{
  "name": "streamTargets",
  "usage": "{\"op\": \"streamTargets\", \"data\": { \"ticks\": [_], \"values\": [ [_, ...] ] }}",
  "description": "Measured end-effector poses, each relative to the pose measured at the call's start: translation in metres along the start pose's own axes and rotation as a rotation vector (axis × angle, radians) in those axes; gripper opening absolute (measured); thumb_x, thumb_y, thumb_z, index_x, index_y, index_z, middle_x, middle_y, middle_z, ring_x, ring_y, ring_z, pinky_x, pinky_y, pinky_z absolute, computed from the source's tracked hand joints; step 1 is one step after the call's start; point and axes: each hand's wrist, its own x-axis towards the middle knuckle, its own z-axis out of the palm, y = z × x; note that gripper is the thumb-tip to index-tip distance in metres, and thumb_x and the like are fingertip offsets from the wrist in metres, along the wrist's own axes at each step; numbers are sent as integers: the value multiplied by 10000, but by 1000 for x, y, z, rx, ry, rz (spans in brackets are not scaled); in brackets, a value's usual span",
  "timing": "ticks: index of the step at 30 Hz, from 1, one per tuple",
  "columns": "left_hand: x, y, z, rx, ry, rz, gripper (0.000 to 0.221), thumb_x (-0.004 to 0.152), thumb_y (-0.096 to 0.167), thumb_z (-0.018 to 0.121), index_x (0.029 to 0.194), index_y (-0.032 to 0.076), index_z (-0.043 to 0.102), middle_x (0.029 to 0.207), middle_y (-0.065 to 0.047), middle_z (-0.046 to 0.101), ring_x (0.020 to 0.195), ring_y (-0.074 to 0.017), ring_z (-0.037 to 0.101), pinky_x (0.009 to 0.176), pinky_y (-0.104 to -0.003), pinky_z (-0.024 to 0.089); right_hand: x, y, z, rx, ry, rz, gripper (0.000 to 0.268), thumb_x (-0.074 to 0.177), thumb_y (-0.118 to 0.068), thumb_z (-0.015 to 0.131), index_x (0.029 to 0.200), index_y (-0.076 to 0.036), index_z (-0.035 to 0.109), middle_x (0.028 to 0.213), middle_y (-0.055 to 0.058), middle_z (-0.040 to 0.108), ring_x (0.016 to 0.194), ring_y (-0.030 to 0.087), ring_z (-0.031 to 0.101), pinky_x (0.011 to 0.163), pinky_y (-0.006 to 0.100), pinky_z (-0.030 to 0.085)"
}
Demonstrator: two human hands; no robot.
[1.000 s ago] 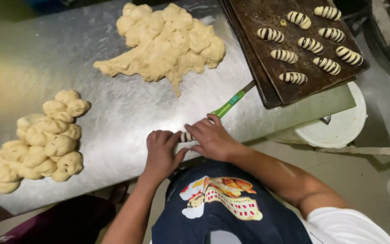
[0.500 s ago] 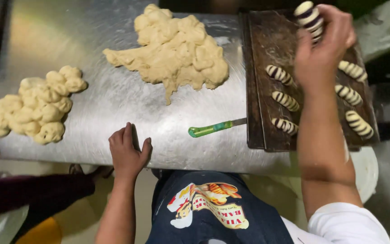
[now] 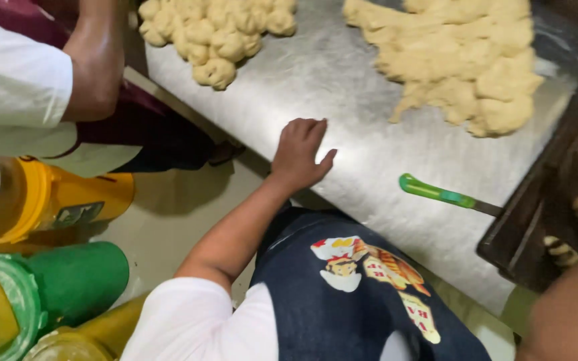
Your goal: Shaping and scoring dough to make rolls on a bakery production table
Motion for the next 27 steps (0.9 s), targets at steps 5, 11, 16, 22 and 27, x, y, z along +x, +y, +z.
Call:
{"op": "streamTargets", "data": {
  "ticks": [5,11,16,22,27],
  "values": [
    [3,-41,-43,-236,164,-9,363,902,155,726,1202,-6,599,1210,-198,579,1115,-388,570,954,-496,488,-114,-341,-65,-26,-12,-16,402,1075,-196,657,1433,-15,625,1253,275,585,1094,453,565,919,542,440],
    [19,-192,-132,176,313,-56,309,757,244,799,899,1,674,917,-212,640,878,-452,623,753,-552,465,-160,-402,24,-292,72,10,340,989,-360,665,1189,-96,744,1173,181,666,1054,422,672,901,497,558],
    [27,-227,-119,401,186,-68,367,742,345,914,1005,147,752,1122,-90,617,1087,-389,555,910,-547,412,-180,-446,22,-391,68,82,262,931,-427,674,955,-170,717,1182,24,635,1055,338,673,769,411,614],
    [22,-188,-90,300,122,-39,368,649,169,851,898,130,583,902,-80,563,861,-367,611,824,-505,467,-199,-434,13,-244,180,106,421,857,-55,667,1268,-133,619,1372,108,490,1053,356,686,762,462,650],
    [39,-56,-100,-391,68,-44,528,744,-59,711,1253,-86,574,1074,-259,568,844,-466,674,675,-441,624,-209,-380,12,239,212,181,767,815,21,612,1557,-102,461,1263,197,602,1125,441,659,921,524,574]
  ]
}}
